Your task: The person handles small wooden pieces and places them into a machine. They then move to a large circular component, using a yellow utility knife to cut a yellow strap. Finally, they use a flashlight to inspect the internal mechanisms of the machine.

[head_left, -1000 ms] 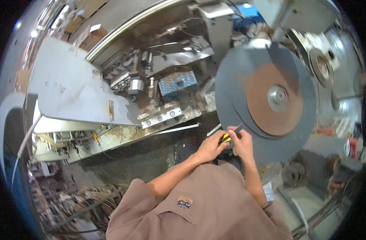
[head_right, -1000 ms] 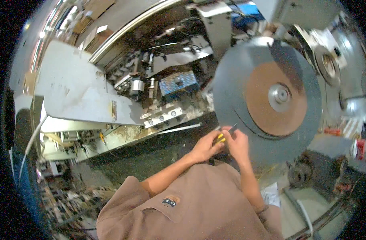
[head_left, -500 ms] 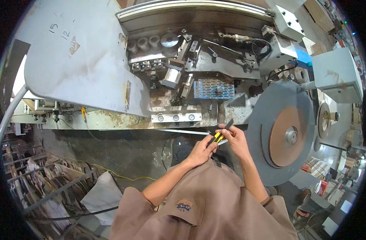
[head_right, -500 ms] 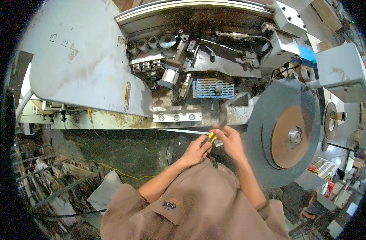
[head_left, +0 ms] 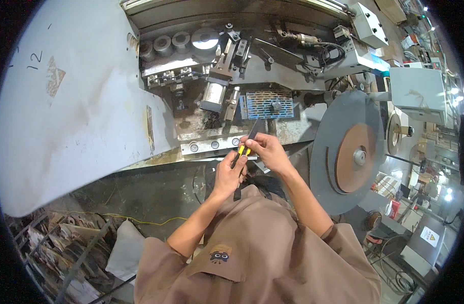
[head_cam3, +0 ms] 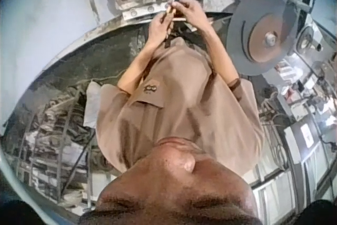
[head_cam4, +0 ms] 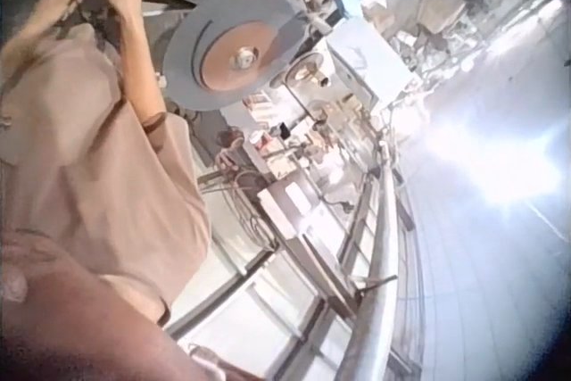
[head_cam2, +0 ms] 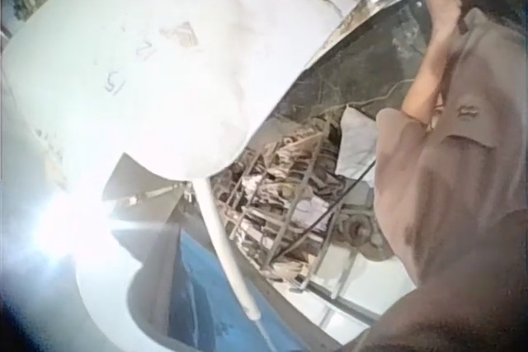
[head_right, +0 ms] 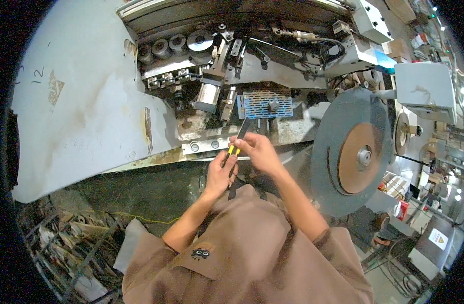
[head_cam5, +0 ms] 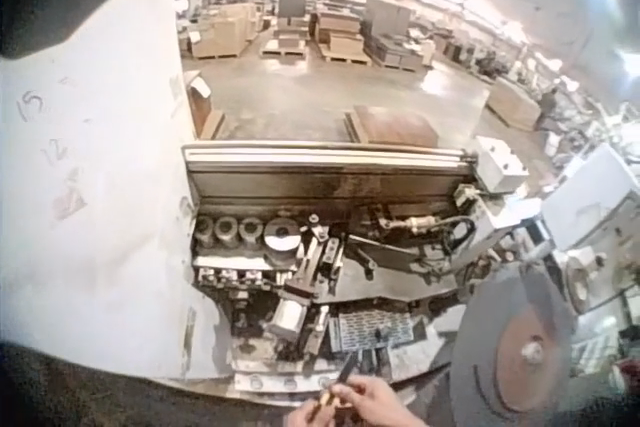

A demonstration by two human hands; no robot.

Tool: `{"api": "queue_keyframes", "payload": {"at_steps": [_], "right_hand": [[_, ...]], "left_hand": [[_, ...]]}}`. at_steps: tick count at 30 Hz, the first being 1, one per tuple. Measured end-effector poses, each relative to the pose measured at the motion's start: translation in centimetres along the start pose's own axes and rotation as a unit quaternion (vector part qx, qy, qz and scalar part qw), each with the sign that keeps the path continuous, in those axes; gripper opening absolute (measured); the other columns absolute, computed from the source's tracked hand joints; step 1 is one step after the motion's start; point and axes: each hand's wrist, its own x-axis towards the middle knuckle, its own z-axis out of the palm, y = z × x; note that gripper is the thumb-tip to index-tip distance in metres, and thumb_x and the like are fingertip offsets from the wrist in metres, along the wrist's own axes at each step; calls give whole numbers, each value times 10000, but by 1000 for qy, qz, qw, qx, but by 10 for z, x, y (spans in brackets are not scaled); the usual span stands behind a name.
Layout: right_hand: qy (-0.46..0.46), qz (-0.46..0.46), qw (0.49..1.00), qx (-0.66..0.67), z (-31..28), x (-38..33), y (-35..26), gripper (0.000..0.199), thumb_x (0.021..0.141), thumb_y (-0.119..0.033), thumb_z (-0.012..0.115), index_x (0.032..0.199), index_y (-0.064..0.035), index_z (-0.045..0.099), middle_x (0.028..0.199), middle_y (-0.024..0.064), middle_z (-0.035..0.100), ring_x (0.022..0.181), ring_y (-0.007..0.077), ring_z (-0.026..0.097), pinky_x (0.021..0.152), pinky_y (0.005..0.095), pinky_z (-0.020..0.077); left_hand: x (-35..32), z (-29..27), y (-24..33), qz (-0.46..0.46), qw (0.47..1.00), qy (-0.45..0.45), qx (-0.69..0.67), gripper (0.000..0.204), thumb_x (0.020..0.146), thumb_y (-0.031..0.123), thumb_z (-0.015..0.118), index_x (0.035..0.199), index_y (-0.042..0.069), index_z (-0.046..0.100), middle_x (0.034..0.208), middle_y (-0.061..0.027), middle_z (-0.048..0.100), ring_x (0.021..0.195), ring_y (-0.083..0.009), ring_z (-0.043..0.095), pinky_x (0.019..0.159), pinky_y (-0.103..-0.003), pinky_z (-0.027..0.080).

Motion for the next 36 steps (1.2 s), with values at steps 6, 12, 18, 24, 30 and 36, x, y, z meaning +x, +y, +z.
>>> {"api": "queue_keyframes", "payload": {"at_steps": [6, 12, 18, 24, 30, 36], "right_hand": [[-15, 29, 999, 22, 11, 18, -18, 284, 1088, -241, 584, 1172, 6, 697, 1067, 67, 746, 962, 143, 690, 884, 322, 563], [-156, 92, 948, 262, 14, 37, -30, 355, 1095, -353, 562, 1214, -23, 618, 1112, 80, 699, 677, 90, 575, 522, 211, 449], [-23, 1, 989, 149, 37, 66, -34, 687, 1075, -408, 584, 1566, 35, 396, 1410, 123, 602, 997, 150, 666, 945, 317, 518], [3, 49, 985, 167, 18, 56, -16, 546, 1099, -407, 514, 1484, -21, 523, 1399, 100, 640, 1196, 218, 636, 1101, 379, 453], [93, 101, 978, 159, -12, 30, 23, 490, 1092, -394, 536, 1396, -13, 580, 1254, 86, 689, 1088, 204, 664, 1029, 369, 490], [162, 131, 959, 190, -48, -2, 68, 457, 1103, -371, 497, 1389, -27, 589, 1240, 86, 681, 1087, 223, 649, 1018, 374, 490]], "left_hand": [[9, -15, 1, 8, 994, -80, -70, 356, 1100, 376, 549, 1270, 64, 557, 869, -42, 666, 660, -81, 599, 553, -243, 468], [13, -28, 33, -2, 927, -246, -284, 525, 1107, 308, 374, 1568, 99, 232, 1126, -218, 634, 609, -215, 634, 514, -299, 546], [49, -42, 80, 89, 950, -93, -283, 672, 1098, 249, 400, 1687, 185, 84, 893, -108, 602, 458, -137, 533, 379, -272, 476], [157, -82, 133, 116, 962, 70, -238, 657, 1090, 260, 460, 1680, 198, 178, 807, -22, 553, 469, -94, 504, 371, -281, 450], [246, -93, 144, 83, 979, 95, -162, 750, 1029, 244, 519, 1686, 150, 169, 785, -36, 515, 509, -142, 477, 433, -316, 449], [266, -89, 150, 65, 986, 128, -81, 709, 1035, 232, 501, 1671, 100, 215, 861, -83, 533, 515, -144, 481, 445, -306, 447]]}}
